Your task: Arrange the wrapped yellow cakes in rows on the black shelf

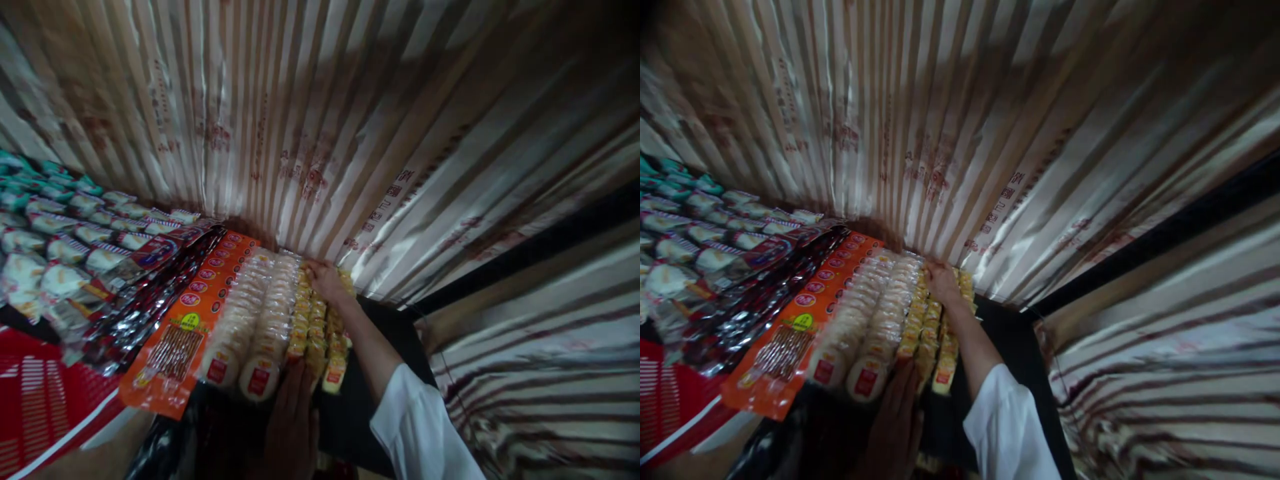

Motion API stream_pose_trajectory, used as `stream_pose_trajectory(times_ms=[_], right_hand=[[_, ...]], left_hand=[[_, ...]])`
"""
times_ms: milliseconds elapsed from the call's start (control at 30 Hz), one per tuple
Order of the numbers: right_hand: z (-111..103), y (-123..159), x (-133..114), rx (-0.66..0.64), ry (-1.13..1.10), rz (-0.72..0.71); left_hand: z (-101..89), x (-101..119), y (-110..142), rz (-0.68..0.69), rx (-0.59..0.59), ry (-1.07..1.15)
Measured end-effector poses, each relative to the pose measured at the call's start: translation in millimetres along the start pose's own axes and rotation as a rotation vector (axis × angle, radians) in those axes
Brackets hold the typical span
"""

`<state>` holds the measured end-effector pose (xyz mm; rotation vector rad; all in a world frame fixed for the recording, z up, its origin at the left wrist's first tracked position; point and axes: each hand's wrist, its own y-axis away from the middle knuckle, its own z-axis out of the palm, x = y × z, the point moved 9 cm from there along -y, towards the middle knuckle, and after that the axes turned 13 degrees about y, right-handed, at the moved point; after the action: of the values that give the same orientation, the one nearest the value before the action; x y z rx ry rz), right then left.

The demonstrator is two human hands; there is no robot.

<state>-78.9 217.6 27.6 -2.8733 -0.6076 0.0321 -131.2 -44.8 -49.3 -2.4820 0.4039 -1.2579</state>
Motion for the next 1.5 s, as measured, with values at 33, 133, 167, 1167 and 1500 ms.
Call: stream_pose_trajectory(times_ms=[33,133,167,1167,1500], right_hand=[[-6,0,-3,0.02,-0.017,-0.016],[-19,-2,-13,0.049,-0.063,-0.063],[-20,-4,-17,0.049,-0.074,-0.076],[-34,114,-33,-0.013,-0.08,0.063],[-36,95,2,-0.078,0.096,0.319]], left_hand=[[0.7,-1,0,-0.013,-0.008,0.013],[0.4,-3,0,-0.041,-0.015,0.039],[-0.3,-3,0,-0.039,-0.013,0.042],[4.2,21,6,0.258,-0.073,-0.306],[15.2,19,10,0.306,-0.114,-0.391]])
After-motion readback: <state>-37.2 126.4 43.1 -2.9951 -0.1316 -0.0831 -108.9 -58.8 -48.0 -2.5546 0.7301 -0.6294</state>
